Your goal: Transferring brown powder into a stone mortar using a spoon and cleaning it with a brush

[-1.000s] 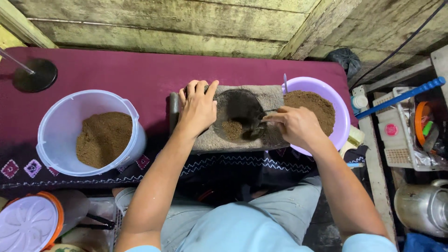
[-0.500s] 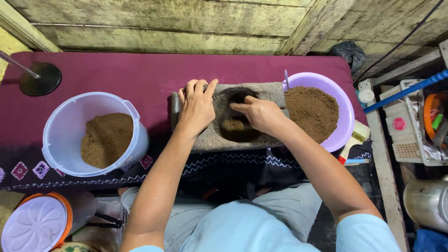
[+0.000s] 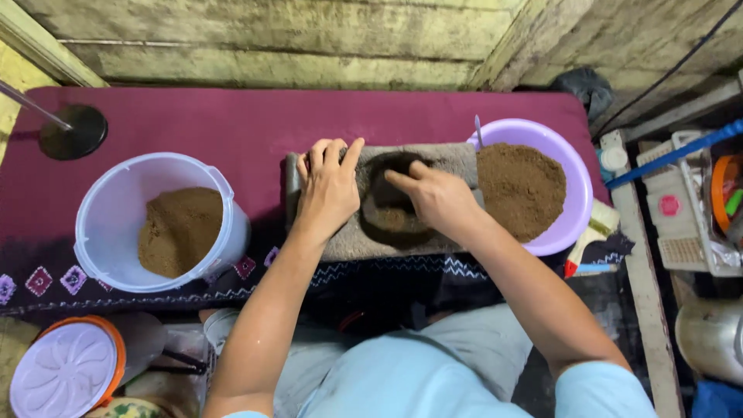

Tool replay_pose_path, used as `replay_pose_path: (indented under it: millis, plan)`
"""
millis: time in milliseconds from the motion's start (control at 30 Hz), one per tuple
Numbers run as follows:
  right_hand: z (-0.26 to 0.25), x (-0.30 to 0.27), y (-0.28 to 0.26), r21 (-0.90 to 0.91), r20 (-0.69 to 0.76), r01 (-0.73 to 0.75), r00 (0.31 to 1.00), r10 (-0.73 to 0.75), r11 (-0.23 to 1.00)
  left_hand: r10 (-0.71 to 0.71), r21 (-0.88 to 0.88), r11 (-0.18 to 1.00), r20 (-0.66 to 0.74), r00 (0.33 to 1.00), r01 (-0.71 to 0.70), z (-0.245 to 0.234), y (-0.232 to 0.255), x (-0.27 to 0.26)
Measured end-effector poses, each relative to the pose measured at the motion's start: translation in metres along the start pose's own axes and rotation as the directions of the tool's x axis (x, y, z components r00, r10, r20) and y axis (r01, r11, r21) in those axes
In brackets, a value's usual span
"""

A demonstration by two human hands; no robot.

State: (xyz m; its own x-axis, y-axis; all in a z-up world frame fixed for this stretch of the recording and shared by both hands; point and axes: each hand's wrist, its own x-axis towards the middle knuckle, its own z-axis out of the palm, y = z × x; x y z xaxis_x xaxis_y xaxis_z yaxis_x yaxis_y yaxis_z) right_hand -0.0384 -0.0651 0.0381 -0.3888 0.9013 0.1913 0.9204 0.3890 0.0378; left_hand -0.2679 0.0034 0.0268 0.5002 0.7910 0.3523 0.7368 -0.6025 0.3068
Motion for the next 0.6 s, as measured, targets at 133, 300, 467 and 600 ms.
replay_pose_path:
  millis: [133, 300, 467, 600]
  plan:
    - [0.009, -0.004, -0.012, -0.101, -0.051, -0.032, 0.998, 0.027, 0.994, 0.007, 0.039, 0.999, -0.023, 1.000, -0.006, 0.004, -0.001, -0.003]
    - [-0.001, -0.001, -0.017, 0.023, -0.058, 0.009, 0.998, -0.007, 1.000, 0.024, 0.037, 0.999, -0.072, 0.997, -0.021, 0.004, 0.002, -0.008]
    - [-0.001, -0.008, -0.019, -0.032, -0.023, 0.035, 0.999, -0.036, 0.999, 0.057, 0.068, 0.997, -0.119, 0.991, -0.049, 0.001, 0.004, -0.012]
    - [-0.019, -0.008, -0.025, -0.013, 0.051, 0.093, 0.994, -0.092, 0.996, 0.056, 0.053, 0.997, -0.128, 0.990, -0.050, -0.005, 0.008, -0.014]
